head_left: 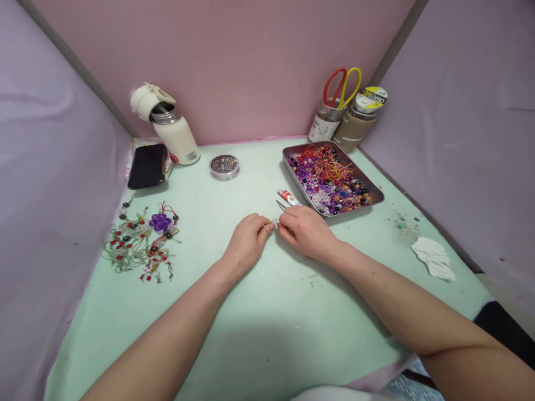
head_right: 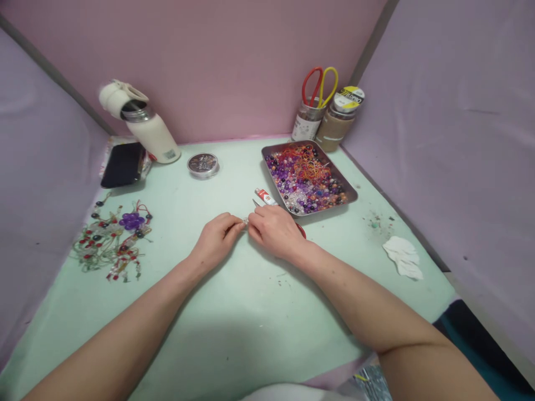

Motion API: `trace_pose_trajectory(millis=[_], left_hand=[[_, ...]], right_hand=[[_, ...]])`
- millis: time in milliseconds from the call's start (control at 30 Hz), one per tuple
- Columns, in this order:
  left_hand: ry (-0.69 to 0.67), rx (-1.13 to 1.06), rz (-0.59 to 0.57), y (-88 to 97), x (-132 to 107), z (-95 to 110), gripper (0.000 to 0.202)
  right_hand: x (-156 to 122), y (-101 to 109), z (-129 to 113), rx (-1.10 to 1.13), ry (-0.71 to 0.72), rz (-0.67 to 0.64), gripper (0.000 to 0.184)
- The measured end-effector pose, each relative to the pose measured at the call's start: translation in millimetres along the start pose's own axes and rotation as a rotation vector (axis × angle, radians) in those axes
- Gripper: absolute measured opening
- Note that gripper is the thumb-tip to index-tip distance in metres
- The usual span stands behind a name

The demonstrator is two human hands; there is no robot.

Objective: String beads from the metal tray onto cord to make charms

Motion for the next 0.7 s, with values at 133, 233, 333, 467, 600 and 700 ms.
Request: trace_pose_trajectory(millis=[133, 233, 333, 467, 600, 700], left_hand=[[0.002, -0.04, 0.025, 2.5, 0, 1, 0.019], [0.005, -0.07, 0.047, 4.6, 0, 4, 0.018], [0.002, -0.089, 0.07, 7.1, 0, 6, 0.018], [0.022, -0.114, 0.108, 11.0, -1, 4, 0.017], [0.056, -0.143, 0.174, 16.7, -2, 0, 0.016], [0.089, -0.175, 0.222, 21.0, -4, -4, 0.017]], right_hand=[[0, -1, 1, 0.028, -0.004, 0.002, 0.025], [0, -2, 1, 0.045, -0.006, -0.006, 0.025], [0, -1, 1, 0.044, -0.018, -0.017, 0.025], [1, 2, 4, 0.085, -0.044, -0.015, 0.024], [1, 4, 9, 0.126, -0.079, 0.012, 0.02], [0, 5, 12, 0.136, -0.094, 0.037, 0.019]])
Point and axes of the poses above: each hand's wrist, its own x-axis towards the middle knuckle, its own y-axis out of the back of the hand, z = x × y, the point moved 10 cm from there along x, towards the middle knuckle, and after that the axes turned 10 degrees about -y, right-handed, at the moved point
